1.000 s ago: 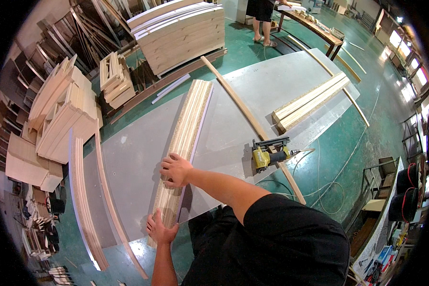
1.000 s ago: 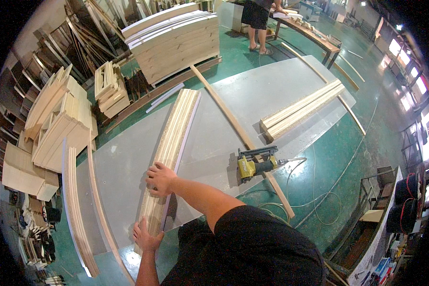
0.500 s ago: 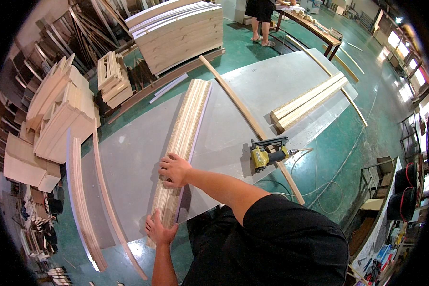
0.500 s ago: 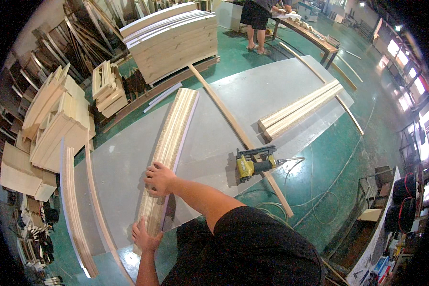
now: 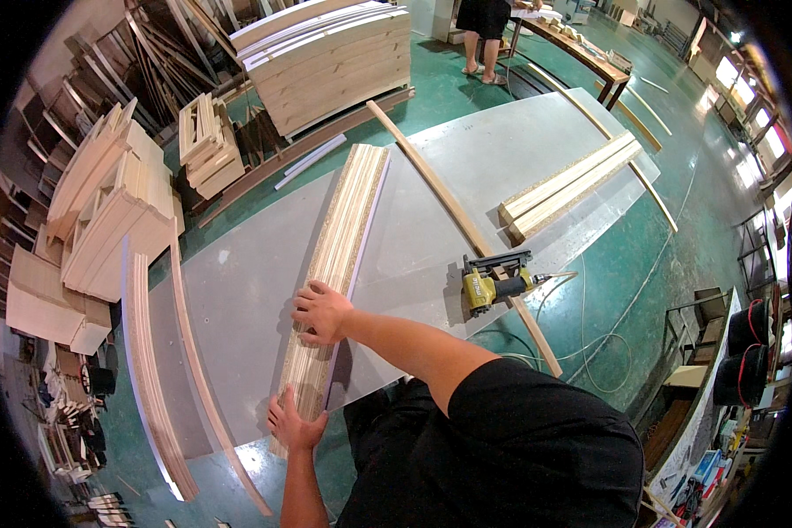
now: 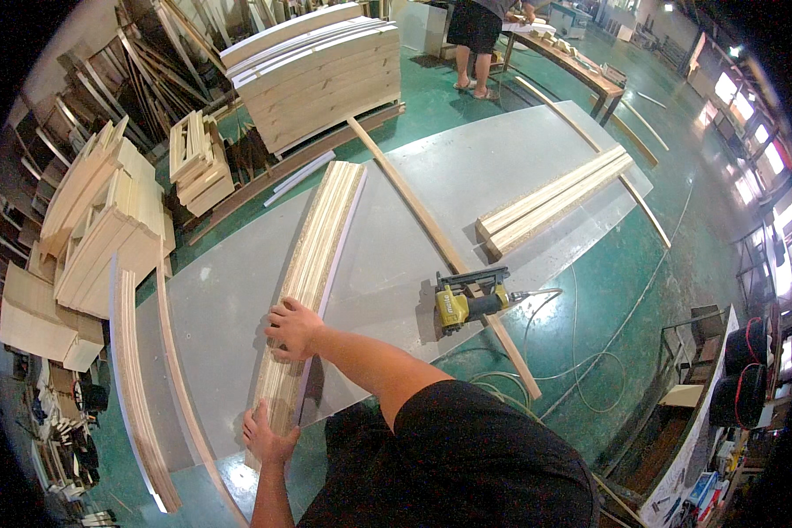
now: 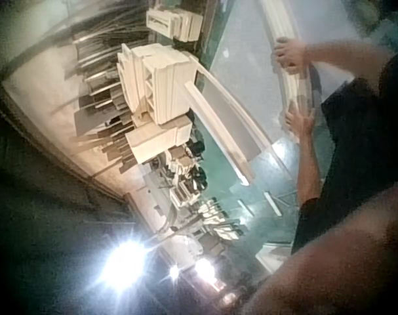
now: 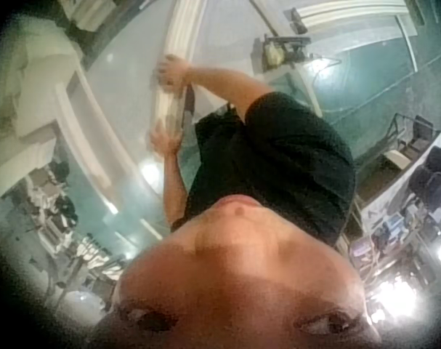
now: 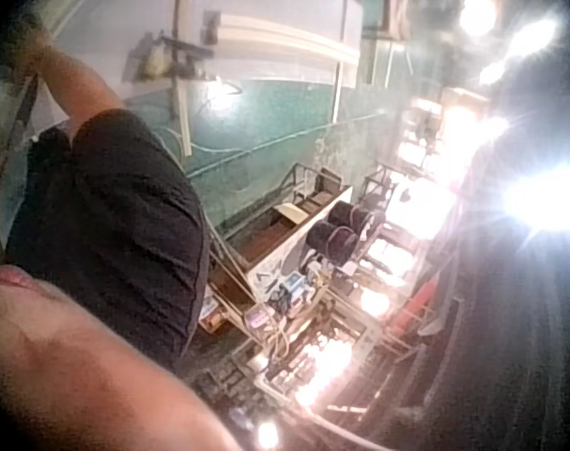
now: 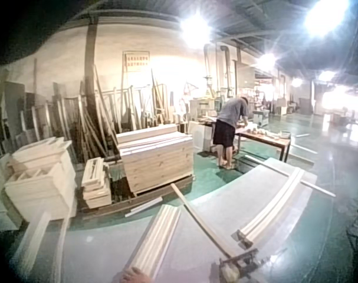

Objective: The person assembles a wooden frame by aligning thin wooden strips on a workbench and securing them with a pneumatic nail gun. They repeatedly position the strips, drive nails along the seams, and adjust the pieces to ensure alignment.

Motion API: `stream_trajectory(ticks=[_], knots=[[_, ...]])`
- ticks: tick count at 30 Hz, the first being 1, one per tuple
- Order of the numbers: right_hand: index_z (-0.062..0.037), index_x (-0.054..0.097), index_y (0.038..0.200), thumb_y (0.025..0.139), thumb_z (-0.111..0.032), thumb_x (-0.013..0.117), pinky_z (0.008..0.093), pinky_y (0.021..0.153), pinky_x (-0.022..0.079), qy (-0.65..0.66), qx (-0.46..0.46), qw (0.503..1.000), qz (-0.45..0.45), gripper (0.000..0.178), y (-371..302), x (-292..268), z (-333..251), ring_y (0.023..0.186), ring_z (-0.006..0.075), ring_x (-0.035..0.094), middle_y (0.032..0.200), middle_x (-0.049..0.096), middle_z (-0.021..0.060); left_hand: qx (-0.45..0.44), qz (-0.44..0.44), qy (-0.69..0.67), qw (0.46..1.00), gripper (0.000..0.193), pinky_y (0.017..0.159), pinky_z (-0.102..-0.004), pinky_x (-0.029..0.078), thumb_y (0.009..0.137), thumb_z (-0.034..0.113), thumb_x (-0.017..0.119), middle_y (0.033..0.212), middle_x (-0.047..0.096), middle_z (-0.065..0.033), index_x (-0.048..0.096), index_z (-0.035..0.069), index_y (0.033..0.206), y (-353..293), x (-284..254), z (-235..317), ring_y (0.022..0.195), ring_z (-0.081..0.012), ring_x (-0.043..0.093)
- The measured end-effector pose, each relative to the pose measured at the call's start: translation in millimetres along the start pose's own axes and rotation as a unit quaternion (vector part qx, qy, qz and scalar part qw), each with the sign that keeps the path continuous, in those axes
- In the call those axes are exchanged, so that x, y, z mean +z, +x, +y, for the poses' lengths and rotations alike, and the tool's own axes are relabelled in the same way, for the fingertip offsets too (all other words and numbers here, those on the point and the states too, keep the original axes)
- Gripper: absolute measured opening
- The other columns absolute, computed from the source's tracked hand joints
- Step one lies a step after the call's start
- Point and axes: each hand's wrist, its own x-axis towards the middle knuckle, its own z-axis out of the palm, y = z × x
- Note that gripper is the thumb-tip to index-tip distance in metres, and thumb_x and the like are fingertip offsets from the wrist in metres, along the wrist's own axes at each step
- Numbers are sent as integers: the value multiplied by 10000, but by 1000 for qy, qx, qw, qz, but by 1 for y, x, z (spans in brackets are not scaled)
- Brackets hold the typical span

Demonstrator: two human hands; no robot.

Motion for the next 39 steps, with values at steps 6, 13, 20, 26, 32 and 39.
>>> stream_trajectory(ticks=[6,13,20,26,32,39], knots=[[-143,682,1253,929,-560,600,520,1230,284,4,-5,1000,18,534,-1,1,0,1376,278,476,1295,611,106,8,3,4,1000,1065,1155,-560,287,606,437,902,1515,397,-200,466,222,1553,0,2,-2,1410,-419,379],[-140,691,1237,913,-543,613,533,1225,280,13,-2,1000,22,523,-1,4,1,1378,277,474,1302,608,107,13,6,-8,1000,1068,1147,-561,290,603,421,906,1511,405,-200,465,218,1554,0,1,-2,1406,-420,382],[-142,692,1259,919,-546,595,535,1241,262,16,1,1000,-4,537,0,1,1,1399,279,457,1335,602,107,13,16,-2,1000,1060,1142,-560,296,600,427,907,1496,410,-195,476,221,1546,0,6,-4,1390,-418,391],[-148,688,1277,921,-559,594,534,1248,253,11,-1,1000,2,553,1,5,2,1405,281,451,1349,598,105,15,20,0,1000,1064,1146,-562,294,602,428,907,1483,408,-198,471,220,1550,1,7,-5,1388,-418,389],[-148,698,1243,903,-555,607,533,1226,276,17,-3,1000,10,538,1,3,1,1381,282,468,1335,602,103,10,11,-6,1000,1065,1153,-560,289,609,424,907,1488,403,-202,463,219,1555,0,2,-3,1392,-420,384],[-141,704,1205,889,-547,620,537,1211,293,20,-10,999,46,521,0,8,3,1348,278,488,1285,611,100,4,2,-4,1000,1060,1154,-561,288,613,429,899,1494,400,-203,461,216,1556,1,1,-1,1397,-420,380]])
